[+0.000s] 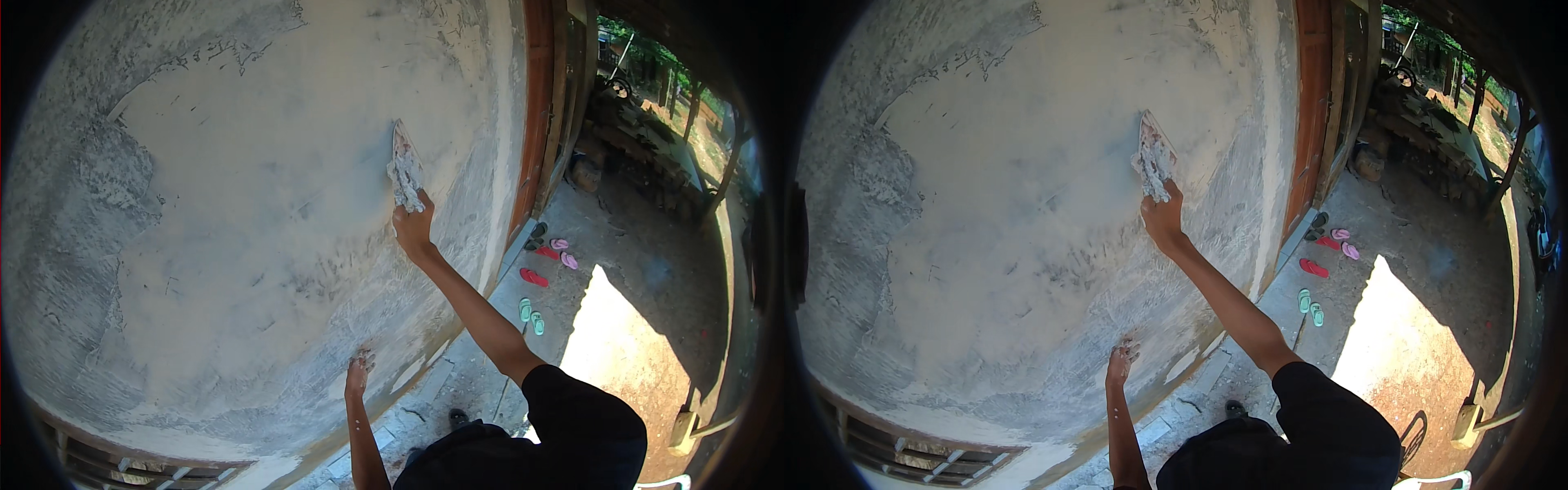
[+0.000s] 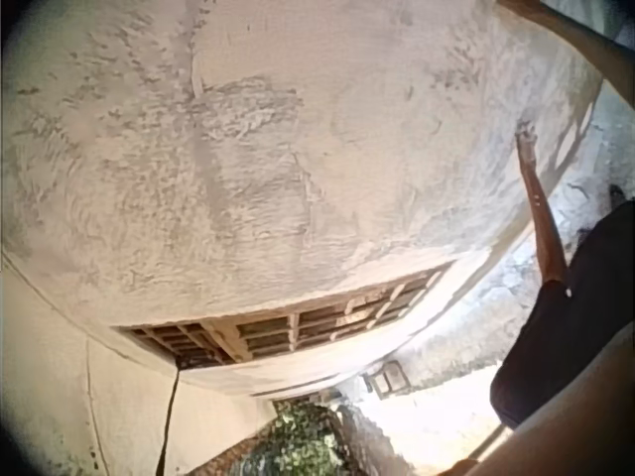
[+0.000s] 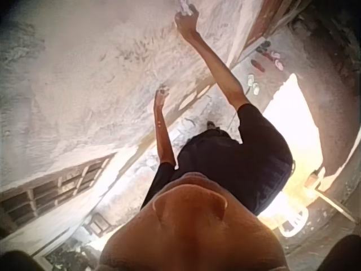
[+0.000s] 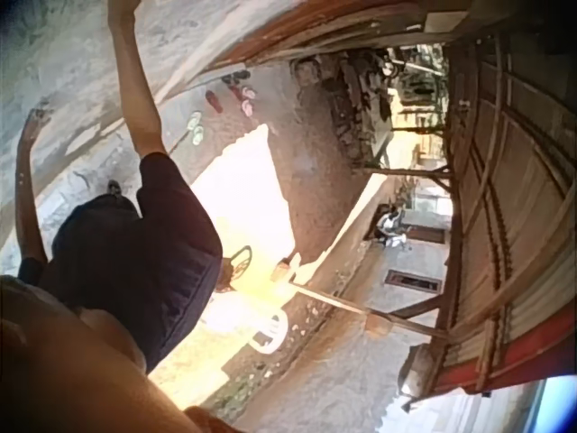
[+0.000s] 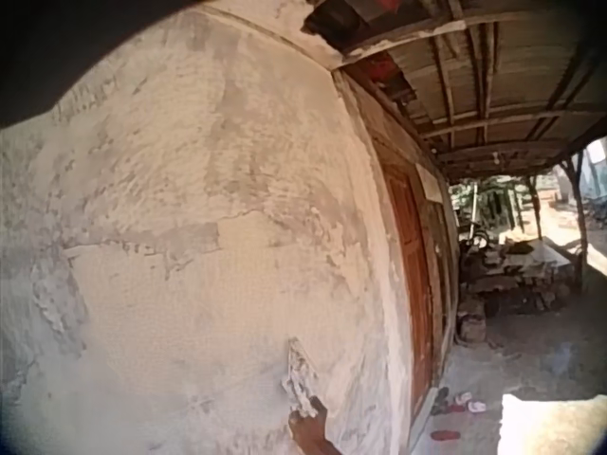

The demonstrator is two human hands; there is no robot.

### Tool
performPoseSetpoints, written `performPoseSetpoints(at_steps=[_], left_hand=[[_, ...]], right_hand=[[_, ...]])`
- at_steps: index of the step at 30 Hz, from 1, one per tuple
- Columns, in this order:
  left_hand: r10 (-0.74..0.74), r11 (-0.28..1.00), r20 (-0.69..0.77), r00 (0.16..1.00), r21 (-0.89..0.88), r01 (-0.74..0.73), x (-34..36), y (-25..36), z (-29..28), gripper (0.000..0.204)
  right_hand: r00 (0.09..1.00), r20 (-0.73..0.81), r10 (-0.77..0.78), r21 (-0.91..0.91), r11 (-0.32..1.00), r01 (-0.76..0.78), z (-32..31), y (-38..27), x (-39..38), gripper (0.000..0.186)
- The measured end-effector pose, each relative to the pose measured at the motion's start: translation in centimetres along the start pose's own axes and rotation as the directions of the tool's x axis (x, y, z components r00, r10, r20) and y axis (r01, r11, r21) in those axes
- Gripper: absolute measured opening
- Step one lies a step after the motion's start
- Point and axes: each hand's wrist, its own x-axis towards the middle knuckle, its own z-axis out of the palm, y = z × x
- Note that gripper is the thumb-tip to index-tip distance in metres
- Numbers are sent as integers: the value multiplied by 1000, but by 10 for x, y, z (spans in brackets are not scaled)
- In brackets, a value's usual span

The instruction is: The person applies plaster to an exterior wall using a putty knife.

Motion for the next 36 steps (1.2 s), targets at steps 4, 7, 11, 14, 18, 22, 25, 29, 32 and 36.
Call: performPoseSetpoints(at_steps=[4, 7, 11, 14, 18, 22, 25, 29, 32, 36], left_hand=[[0, 999, 38, 999, 43, -2, -1, -2, 9, 32], [2, 984, -5, 1000, 181, -1, -2, -10, -24, 35], [43, 998, -109, 993, -38, -47, -22, 4, 1, 37], [5, 999, -46, 999, 45, -3, -32, 11, -15, 37], [-47, 985, 32, 998, 170, 41, -38, 17, -44, 38], [-111, 965, 154, 982, 254, 69, -29, 16, -39, 36], [-74, 965, 167, 983, 259, 29, -38, 12, -58, 34], [-67, 921, 189, 980, 389, -12, -34, 9, -54, 34], [-96, 945, 207, 973, 326, 24, -43, 11, -61, 35], [-165, 947, 123, 979, 296, 123, -41, 11, -50, 34]], right_hand=[[965, 129, -227, 58, 973, 222, 30, 21, -61, 26], [949, 292, -117, 105, 990, 89, 70, 18, -137, 24], [743, 490, -456, 1, 853, 523, 83, 11, -220, 28], [599, 690, -407, 18, 836, 548, 85, -1, -271, 30], [762, 646, 31, 39, 997, -74, 58, -10, -297, 32], [997, 40, -60, -20, 998, 61, 3, 55, -221, 17], [917, -309, 250, 232, 955, -182, -15, 39, -149, 15], [916, -400, -35, 8, 999, 42, -35, 117, -88, 11], [964, -259, 61, 4, 998, -63, 3, 108, -106, 16], [958, -144, 246, 41, 969, -243, 49, 111, -176, 23]])
